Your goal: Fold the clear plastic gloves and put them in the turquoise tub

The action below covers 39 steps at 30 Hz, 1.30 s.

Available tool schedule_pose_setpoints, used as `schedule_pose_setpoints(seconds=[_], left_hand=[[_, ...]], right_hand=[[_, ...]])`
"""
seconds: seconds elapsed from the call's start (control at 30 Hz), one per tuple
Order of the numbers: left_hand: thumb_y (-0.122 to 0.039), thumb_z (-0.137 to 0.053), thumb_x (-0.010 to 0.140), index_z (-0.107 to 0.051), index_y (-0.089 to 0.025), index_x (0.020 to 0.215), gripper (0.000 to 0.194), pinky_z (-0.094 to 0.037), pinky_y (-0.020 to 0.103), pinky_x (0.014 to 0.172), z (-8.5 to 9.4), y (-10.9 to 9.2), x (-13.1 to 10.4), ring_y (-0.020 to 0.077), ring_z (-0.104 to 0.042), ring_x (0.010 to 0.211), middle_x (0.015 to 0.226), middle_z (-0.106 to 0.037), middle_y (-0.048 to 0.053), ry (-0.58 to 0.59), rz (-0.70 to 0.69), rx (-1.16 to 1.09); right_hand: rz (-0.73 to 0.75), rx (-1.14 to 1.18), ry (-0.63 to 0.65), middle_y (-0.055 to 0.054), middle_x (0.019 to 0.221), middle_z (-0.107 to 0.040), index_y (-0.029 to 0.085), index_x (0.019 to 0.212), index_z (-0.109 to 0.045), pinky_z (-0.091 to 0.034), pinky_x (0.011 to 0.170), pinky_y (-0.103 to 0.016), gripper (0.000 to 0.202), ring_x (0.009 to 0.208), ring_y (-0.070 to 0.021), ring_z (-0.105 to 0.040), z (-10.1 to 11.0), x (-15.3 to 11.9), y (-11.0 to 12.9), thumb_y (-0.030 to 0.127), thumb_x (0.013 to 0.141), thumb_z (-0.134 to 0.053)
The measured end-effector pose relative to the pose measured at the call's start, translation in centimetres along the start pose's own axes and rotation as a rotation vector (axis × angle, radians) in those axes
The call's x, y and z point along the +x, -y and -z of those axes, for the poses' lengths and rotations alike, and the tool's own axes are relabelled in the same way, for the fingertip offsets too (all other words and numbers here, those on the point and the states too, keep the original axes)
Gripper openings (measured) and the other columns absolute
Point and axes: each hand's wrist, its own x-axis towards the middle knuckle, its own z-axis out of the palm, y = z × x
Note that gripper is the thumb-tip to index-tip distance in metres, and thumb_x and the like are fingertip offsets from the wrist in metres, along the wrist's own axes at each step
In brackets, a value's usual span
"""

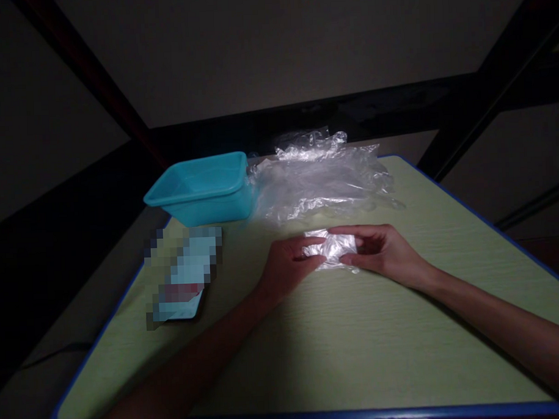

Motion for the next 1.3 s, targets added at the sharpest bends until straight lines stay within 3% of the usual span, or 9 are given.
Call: schedule_pose_setpoints(seconds=[0.17, 0.37, 0.63, 0.87, 1.03, 1.2, 1.3], left_hand=[[-0.019, -0.069, 0.058, -0.070, -0.012, 0.100, 0.042, -0.035, 0.018, 0.046, 0.0, -0.1, 0.0, 0.0076, -0.046, 0.045, 0.051, -0.061, -0.002, 0.014, 0.047, -0.020], [-0.022, -0.070, 0.057, -0.068, -0.013, 0.106, 0.050, -0.035, 0.019, 0.048, 0.1, -0.2, 0.0, 0.0082, -0.046, 0.047, 0.054, -0.063, -0.002, 0.034, 0.082, -0.081], [-0.026, -0.071, 0.058, -0.064, -0.017, 0.112, 0.055, -0.031, 0.019, 0.046, 0.1, -0.3, -0.2, 0.0070, -0.039, 0.045, 0.050, -0.058, -0.004, 0.022, 0.084, -0.075], [-0.025, -0.071, 0.060, -0.060, -0.019, 0.118, 0.059, -0.028, 0.018, 0.046, 0.1, -0.5, -0.3, 0.0057, -0.034, 0.045, 0.050, -0.056, -0.006, 0.019, 0.076, -0.053], [-0.024, -0.071, 0.060, -0.060, -0.020, 0.118, 0.059, -0.029, 0.018, 0.045, 0.0, -0.5, -0.4, 0.0056, -0.035, 0.046, 0.058, -0.061, -0.004, 0.009, 0.065, -0.063], [-0.022, -0.070, 0.061, -0.057, -0.020, 0.121, 0.062, -0.028, 0.016, 0.044, -0.1, -0.9, -0.6, 0.0042, -0.033, 0.043, 0.050, -0.053, -0.008, 0.009, 0.089, -0.079], [-0.020, -0.070, 0.061, -0.057, -0.020, 0.121, 0.062, -0.029, 0.015, 0.044, -0.2, -1.0, -0.7, 0.0041, -0.036, 0.044, 0.051, -0.052, -0.008, -0.004, 0.085, -0.117]], right_hand=[[-0.011, -0.053, 0.008, 0.002, 0.065, -0.064, 0.019, 0.109, -0.066, -0.044, 0.051, -0.021, 0.051, 0.054, -0.0077, -0.051, 0.4, 0.0, -0.1, 0.022, 0.059, -0.076], [0.007, -0.079, 0.006, 0.003, 0.066, -0.061, 0.021, 0.116, -0.062, -0.043, 0.051, -0.022, 0.058, 0.055, -0.0082, -0.049, 0.5, -0.1, -0.2, 0.022, 0.061, -0.076], [0.055, -0.135, -0.002, 0.004, 0.060, -0.056, 0.021, 0.126, -0.053, -0.034, 0.044, -0.022, 0.064, 0.049, -0.0071, -0.037, 0.2, -0.5, 0.4, 0.022, 0.065, -0.072], [0.069, -0.150, -0.023, 0.009, 0.051, -0.043, 0.018, 0.129, -0.050, -0.023, 0.039, -0.021, 0.067, 0.046, -0.0057, -0.025, 0.0, -0.6, 0.9, 0.020, 0.065, -0.071], [0.078, -0.147, -0.026, 0.008, 0.055, -0.050, 0.020, 0.130, -0.049, -0.027, 0.040, -0.020, 0.069, 0.047, -0.0057, -0.028, 0.1, -0.6, 0.5, 0.021, 0.065, -0.072], [0.072, -0.146, -0.026, 0.004, 0.065, -0.060, 0.023, 0.132, -0.046, -0.035, 0.042, -0.021, 0.071, 0.047, -0.0065, -0.037, 0.2, -0.6, 0.4, 0.022, 0.066, -0.072], [0.099, -0.112, -0.021, -0.003, 0.093, -0.067, 0.026, 0.132, -0.045, -0.043, 0.047, -0.022, 0.073, 0.054, -0.0079, -0.049, 0.2, -0.5, 0.4, 0.020, 0.064, -0.073]])
